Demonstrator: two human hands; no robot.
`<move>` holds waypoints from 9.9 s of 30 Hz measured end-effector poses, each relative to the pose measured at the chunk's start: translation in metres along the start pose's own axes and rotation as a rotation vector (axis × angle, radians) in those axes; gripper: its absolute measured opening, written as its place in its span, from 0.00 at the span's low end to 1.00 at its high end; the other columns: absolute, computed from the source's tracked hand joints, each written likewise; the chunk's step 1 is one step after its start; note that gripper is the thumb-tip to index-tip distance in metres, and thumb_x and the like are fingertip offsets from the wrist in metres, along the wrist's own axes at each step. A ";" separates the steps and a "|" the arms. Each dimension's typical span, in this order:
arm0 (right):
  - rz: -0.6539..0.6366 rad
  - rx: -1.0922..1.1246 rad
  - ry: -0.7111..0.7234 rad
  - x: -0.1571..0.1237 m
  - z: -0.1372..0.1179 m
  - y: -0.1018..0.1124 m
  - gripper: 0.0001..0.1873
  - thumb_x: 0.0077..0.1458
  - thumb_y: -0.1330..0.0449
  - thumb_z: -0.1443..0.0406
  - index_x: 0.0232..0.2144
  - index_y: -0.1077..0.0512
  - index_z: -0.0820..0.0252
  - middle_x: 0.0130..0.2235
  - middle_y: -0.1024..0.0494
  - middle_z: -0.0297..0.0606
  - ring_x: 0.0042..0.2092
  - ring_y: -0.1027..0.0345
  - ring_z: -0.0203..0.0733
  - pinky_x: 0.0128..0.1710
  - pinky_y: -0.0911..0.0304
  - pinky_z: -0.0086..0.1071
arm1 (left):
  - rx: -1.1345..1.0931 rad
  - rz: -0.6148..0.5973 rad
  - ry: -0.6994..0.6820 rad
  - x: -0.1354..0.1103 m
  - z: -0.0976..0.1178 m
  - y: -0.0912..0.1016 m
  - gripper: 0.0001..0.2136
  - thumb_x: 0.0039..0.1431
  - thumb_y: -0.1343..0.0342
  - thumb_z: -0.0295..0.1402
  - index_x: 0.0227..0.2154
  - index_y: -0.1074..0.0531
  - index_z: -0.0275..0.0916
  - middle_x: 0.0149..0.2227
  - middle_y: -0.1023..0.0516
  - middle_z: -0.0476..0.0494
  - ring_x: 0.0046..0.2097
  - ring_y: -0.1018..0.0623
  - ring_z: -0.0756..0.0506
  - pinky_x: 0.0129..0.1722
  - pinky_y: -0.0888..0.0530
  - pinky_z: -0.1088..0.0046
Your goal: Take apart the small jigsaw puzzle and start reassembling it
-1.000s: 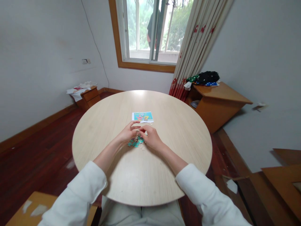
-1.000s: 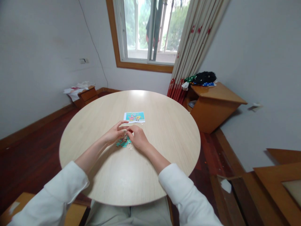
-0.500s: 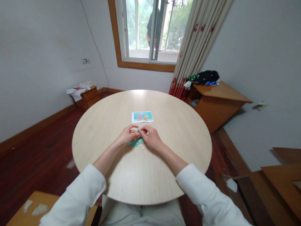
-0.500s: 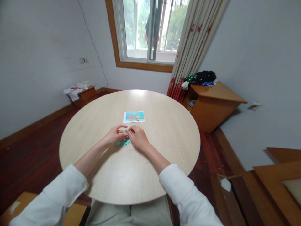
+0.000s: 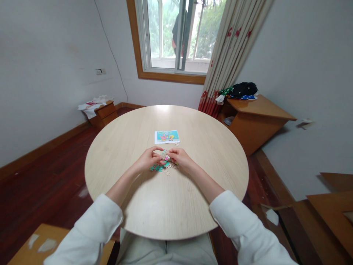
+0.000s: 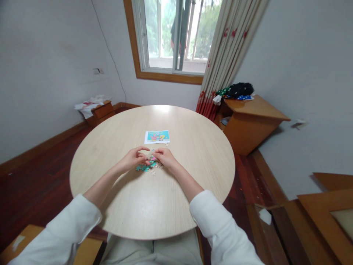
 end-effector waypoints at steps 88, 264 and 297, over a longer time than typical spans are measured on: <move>-0.159 -1.478 0.244 -0.094 0.031 0.047 0.43 0.59 0.62 0.43 0.65 0.60 0.66 0.66 0.54 0.49 0.67 0.63 0.50 0.64 0.62 0.49 | 1.473 -0.101 -0.317 -0.075 -0.053 0.025 0.45 0.53 0.61 0.61 0.64 0.55 0.30 0.65 0.53 0.29 0.66 0.50 0.36 0.63 0.58 0.54; 0.367 -1.180 0.528 -0.080 0.002 -0.010 0.06 0.54 0.46 0.69 0.30 0.29 0.60 0.35 0.28 0.41 0.41 0.38 0.42 0.42 0.43 0.32 | 0.484 0.970 -0.126 -0.093 -0.048 0.105 0.05 0.50 0.49 0.31 0.27 0.29 0.38 0.30 0.23 0.44 0.35 0.24 0.46 0.42 0.29 0.67; 0.380 -1.188 0.493 -0.080 0.004 -0.006 0.12 0.58 0.50 0.69 0.32 0.26 0.60 0.36 0.28 0.43 0.41 0.37 0.42 0.42 0.43 0.34 | 0.148 0.758 -0.297 -0.077 -0.048 0.086 0.05 0.43 0.48 0.30 0.23 0.27 0.37 0.26 0.25 0.45 0.27 0.27 0.49 0.26 0.30 0.75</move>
Point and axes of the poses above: each hand's wrist, its own x-axis towards the middle knuckle, its own y-axis out of the back of the hand, z = x × y, the point moved 9 cm from there along x, towards the middle knuckle
